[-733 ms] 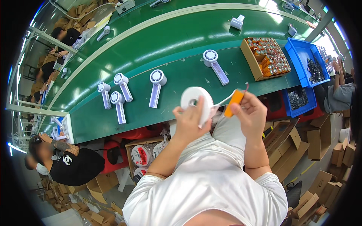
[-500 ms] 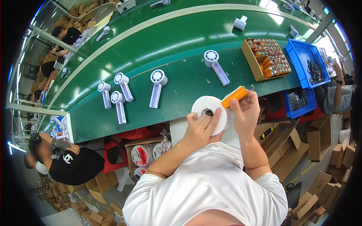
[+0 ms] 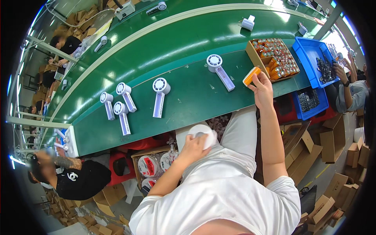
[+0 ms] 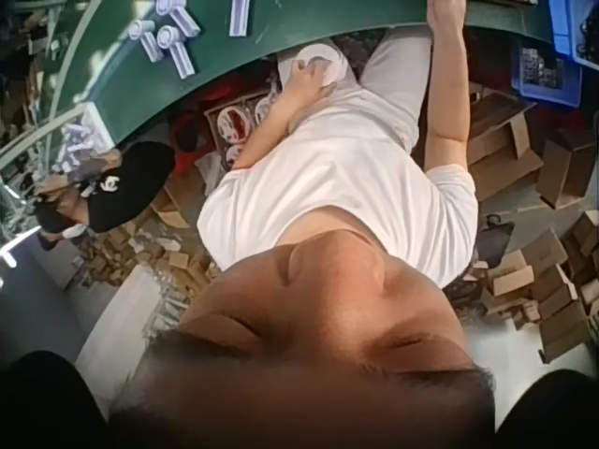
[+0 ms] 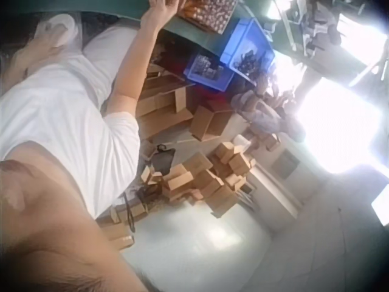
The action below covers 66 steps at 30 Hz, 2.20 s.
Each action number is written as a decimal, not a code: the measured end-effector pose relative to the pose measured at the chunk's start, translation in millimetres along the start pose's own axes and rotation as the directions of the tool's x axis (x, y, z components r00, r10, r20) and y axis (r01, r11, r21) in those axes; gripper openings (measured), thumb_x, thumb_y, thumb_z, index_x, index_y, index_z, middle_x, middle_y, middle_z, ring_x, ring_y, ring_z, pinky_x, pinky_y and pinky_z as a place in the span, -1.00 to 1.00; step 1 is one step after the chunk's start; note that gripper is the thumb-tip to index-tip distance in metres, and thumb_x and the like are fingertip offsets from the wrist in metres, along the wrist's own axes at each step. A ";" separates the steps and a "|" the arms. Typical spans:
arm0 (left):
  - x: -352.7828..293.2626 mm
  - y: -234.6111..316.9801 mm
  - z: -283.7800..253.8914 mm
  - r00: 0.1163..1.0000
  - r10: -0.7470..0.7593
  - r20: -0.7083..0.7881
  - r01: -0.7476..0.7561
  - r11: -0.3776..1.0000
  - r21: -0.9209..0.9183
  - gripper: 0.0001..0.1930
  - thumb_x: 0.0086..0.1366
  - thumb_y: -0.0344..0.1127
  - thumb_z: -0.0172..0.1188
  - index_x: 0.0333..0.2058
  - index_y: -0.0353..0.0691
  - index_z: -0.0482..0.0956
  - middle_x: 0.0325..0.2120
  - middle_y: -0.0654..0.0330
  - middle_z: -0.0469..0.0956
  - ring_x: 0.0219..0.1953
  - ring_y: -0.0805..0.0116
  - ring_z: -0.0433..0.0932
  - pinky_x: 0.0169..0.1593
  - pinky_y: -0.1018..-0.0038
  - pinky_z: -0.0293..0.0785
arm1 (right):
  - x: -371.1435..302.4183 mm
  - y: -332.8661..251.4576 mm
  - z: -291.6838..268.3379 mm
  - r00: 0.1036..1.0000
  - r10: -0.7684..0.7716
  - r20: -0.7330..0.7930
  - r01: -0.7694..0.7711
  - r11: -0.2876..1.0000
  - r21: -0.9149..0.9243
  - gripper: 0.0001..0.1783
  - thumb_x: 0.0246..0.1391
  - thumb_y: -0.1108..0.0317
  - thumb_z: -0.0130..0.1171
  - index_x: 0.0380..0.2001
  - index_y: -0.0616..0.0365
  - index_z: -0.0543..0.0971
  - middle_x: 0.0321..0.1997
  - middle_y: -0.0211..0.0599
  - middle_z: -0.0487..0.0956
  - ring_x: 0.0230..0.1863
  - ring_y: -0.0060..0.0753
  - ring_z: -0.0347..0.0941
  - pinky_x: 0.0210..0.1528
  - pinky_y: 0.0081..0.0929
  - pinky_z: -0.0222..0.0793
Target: Applying adhesive tape to plastic components on an assembly line.
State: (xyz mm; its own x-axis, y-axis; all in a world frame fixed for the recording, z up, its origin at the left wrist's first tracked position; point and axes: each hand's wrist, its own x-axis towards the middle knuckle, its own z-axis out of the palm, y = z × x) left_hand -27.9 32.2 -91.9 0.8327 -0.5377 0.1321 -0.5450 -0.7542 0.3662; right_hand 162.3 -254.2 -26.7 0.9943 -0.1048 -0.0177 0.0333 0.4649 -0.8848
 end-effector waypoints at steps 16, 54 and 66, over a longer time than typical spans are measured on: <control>115.5 -8.2 -63.8 0.903 0.146 -0.405 -0.160 0.987 0.000 -0.82 0.04 -0.38 0.30 -0.31 -0.15 0.62 -0.37 0.21 0.54 -0.27 0.20 0.50 -0.22 0.33 0.37 | 18.4 36.0 -42.5 0.966 -0.017 0.258 -0.017 0.992 0.126 -0.61 0.19 0.44 0.10 0.08 0.34 0.44 -0.07 -0.28 0.56 -0.12 -0.50 0.54 -0.09 -0.50 0.51; 269.5 -105.3 -22.6 0.852 -0.119 -0.510 -0.107 0.913 -0.393 -0.70 0.32 -0.14 -0.02 -0.08 -0.08 0.56 -0.51 0.22 0.63 -0.45 0.28 0.56 -0.05 0.38 0.23 | -6.0 8.7 51.5 0.964 -0.150 0.222 0.262 0.697 -0.667 -0.63 0.00 0.54 0.31 -0.08 0.28 0.53 -0.32 -0.46 0.50 -0.32 -0.66 0.42 -0.32 -0.65 0.45; 268.3 -104.7 -30.0 0.879 -0.139 -0.456 -0.141 0.838 -0.527 -0.69 0.32 -0.09 0.01 -0.10 -0.07 0.58 -0.43 0.25 0.65 -0.44 0.36 0.50 -0.01 0.39 0.16 | -4.2 16.1 74.5 0.842 -0.230 0.488 0.465 -0.149 -0.873 -0.58 -0.06 0.37 0.35 -0.08 0.19 0.55 -0.38 -0.19 0.49 -0.42 -0.15 0.50 -0.35 -0.33 0.44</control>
State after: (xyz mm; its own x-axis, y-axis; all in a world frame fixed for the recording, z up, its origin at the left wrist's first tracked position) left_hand 255.5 -21.8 -67.2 0.8522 -0.1958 0.4853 -0.5228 -0.3582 0.7736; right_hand 166.2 -180.9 -6.1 0.8791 0.2338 0.4154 0.3691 -0.8852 -0.2830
